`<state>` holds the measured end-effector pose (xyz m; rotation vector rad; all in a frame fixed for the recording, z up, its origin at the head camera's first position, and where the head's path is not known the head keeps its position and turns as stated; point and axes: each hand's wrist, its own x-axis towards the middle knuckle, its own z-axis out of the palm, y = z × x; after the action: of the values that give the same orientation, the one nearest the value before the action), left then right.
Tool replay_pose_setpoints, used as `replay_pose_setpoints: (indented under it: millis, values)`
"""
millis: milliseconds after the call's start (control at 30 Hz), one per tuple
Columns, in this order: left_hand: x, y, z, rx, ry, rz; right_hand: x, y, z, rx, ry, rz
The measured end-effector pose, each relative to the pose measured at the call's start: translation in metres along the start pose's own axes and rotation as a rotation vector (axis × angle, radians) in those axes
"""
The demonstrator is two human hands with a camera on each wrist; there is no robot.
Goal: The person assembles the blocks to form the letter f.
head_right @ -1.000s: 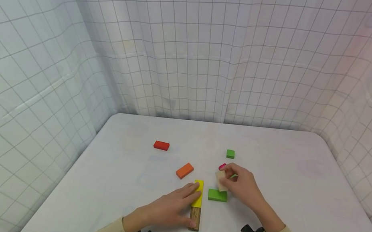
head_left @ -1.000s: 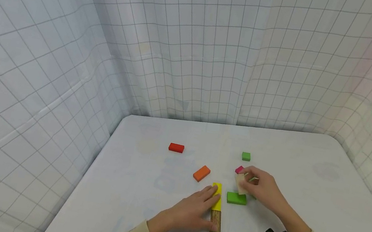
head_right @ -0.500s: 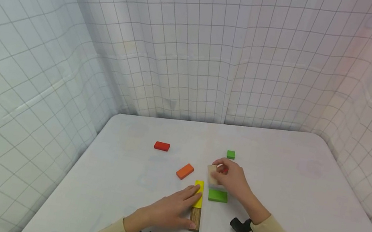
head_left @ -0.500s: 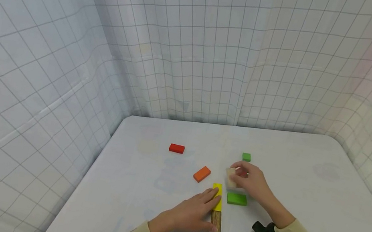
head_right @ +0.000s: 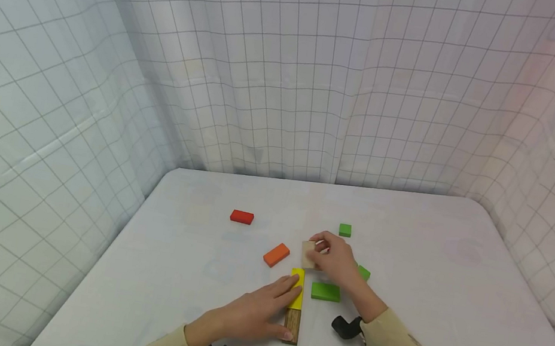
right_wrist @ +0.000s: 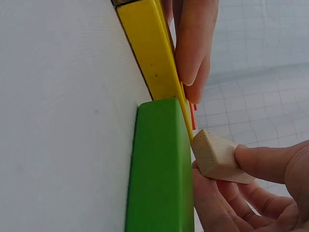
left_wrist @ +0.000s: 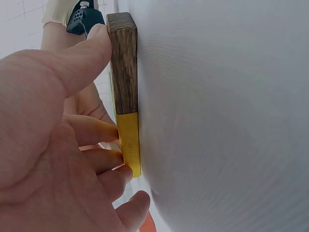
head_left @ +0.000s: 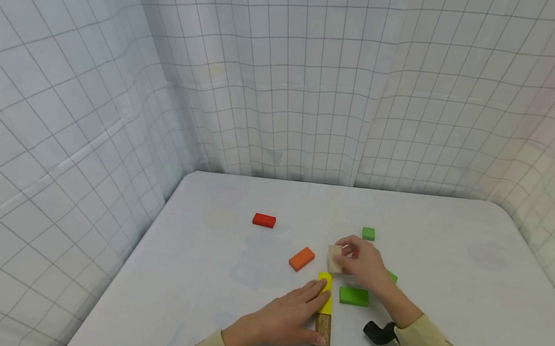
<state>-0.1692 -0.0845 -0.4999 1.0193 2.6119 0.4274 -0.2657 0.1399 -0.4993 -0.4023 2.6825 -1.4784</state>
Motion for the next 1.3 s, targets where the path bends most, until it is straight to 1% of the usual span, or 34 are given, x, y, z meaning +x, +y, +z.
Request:
replay_pose_setpoints:
  millis: [133, 333, 600, 700, 833, 1000, 1067, 1133, 1300]
  values:
    - [0.000, 0.000, 0.000, 0.000, 0.006, 0.008, 0.006, 0.002, 0.005, 0.007, -0.002, 0.006]
    - [0.002, 0.000, -0.001, 0.017, 0.018, 0.022, 0.012, 0.005, 0.012, 0.008, -0.002, -0.006]
    - [0.004, 0.001, -0.002, 0.018, 0.017, 0.004, 0.012, 0.003, 0.018, 0.031, 0.001, 0.023]
    - [0.004, 0.001, -0.002, 0.015, 0.016, 0.000, 0.012, 0.002, 0.019, -0.002, 0.002, 0.027]
    - [0.005, 0.000, -0.003, 0.008, 0.018, 0.000, 0.013, -0.001, 0.018, -0.069, -0.020, 0.026]
    - [0.005, 0.000, -0.005, 0.001, 0.020, -0.005, 0.014, -0.005, 0.016, -0.210, -0.041, 0.060]
    - [0.005, 0.000, -0.005, -0.003, 0.020, -0.008, 0.015, -0.005, 0.016, -0.248, -0.047, 0.071]
    - [0.004, 0.001, -0.005, -0.012, 0.018, -0.012, 0.014, -0.004, 0.016, -0.254, -0.062, 0.074]
    - [0.005, 0.000, -0.003, -0.040, 0.007, -0.020, 0.013, -0.002, 0.017, -0.217, -0.107, 0.081]
